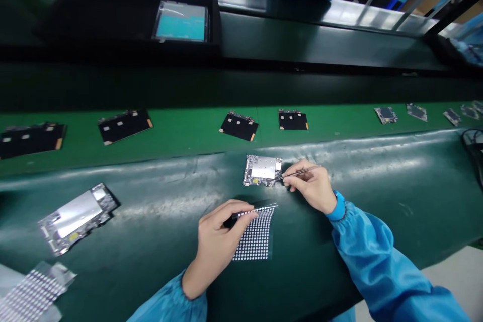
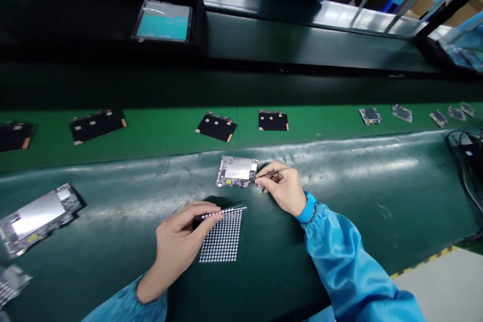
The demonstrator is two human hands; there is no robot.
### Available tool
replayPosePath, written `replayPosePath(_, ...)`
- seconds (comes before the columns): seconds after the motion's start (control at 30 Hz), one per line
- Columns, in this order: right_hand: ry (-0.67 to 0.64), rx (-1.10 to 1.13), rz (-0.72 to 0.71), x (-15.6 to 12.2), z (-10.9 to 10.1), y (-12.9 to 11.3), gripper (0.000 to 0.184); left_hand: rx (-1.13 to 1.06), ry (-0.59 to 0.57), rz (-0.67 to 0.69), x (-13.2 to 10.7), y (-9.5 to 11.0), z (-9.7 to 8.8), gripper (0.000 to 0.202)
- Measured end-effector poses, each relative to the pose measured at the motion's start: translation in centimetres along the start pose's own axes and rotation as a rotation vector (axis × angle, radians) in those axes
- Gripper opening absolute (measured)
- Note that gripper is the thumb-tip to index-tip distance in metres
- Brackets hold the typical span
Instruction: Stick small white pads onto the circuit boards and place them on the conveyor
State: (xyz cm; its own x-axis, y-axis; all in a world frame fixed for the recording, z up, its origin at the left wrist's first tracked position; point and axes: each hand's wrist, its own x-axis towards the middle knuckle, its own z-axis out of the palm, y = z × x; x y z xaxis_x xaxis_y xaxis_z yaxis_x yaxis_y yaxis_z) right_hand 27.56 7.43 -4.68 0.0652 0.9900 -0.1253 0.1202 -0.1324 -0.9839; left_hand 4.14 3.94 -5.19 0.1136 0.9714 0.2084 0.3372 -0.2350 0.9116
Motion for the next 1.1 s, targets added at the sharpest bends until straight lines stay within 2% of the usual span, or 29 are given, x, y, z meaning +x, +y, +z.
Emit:
replayPosePath(0.2, -0.021, -0.041, -0.007, -0.1, -0.2, 0.1, 0.009, 0.002, 0.004, -0.011, 0.1, 0.2, 0.0, 0.005)
replayPosePath(0.27, -0.016, -0.098, -0.091, -0.2, -0.6, -0.4, 0.008, 0.003, 0.006, -0.009, 0.1, 0.1, 0.0, 0.005)
replayPosePath(0.33, -0.033, -0.18, -0.252, -0.3, -0.8, -1.1, 0.007, 0.007, 0.004, -0.006, 0.1, 0.0, 0.0, 0.005)
replayPosePath(0.4, -0.083, -0.336, -0.416, -0.2, -0.7, -1.6, 0.021, 0.017, 0.001, -0.002, 0.0, -0.1, -0.1, 0.005)
replayPosePath(0.47, -0.133, -0.579, -0.489, 0.2, -0.1, -1.8, 0.03, 0.03, 0.001, 0.006, 0.0, -0.3, -0.2, 0.004)
replayPosePath(0.53, -0.191, -0.813, -0.486, 0.9, 0.8, -1.6, 0.04, 0.047, 0.004, 0.014, 0.0, -0.5, -0.2, 0.005)
replayPosePath(0.63, -0.327, -1.008, -0.473, 1.9, 1.5, -1.0, 0.076, 0.069, 0.011, 0.017, 0.0, -0.9, -0.2, 0.007)
replayPosePath(0.7, -0.368, -1.066, -0.473, 2.3, 0.6, -0.6, 0.073, 0.081, 0.008, 0.019, 0.0, -1.1, -0.3, 0.009)
replayPosePath(0.8, -0.301, -1.13, -0.456, 2.5, -3.2, -0.2, 0.059, 0.102, 0.015, 0.034, -0.1, -1.4, -0.3, 0.013)
replayPosePath(0.9, -0.137, -1.215, -0.402, 3.7, -9.4, 0.1, 0.055, 0.127, 0.031, 0.044, -0.1, -1.7, -0.4, 0.019)
replayPosePath(1.0, 0.044, -1.306, -0.317, 6.3, -15.7, 0.0, 0.056, 0.146, 0.03, 0.049, 0.1, -1.8, -0.4, 0.025)
replayPosePath(1.07, 0.096, -1.34, -0.248, 8.4, -18.4, -0.4, 0.053, 0.166, 0.035, 0.055, 0.2, -2.0, -0.4, 0.03)
replayPosePath(1.1, 0.114, -1.347, -0.232, 9.5, -19.0, -0.6, 0.052, 0.181, 0.037, 0.058, 0.3, -2.1, -0.4, 0.033)
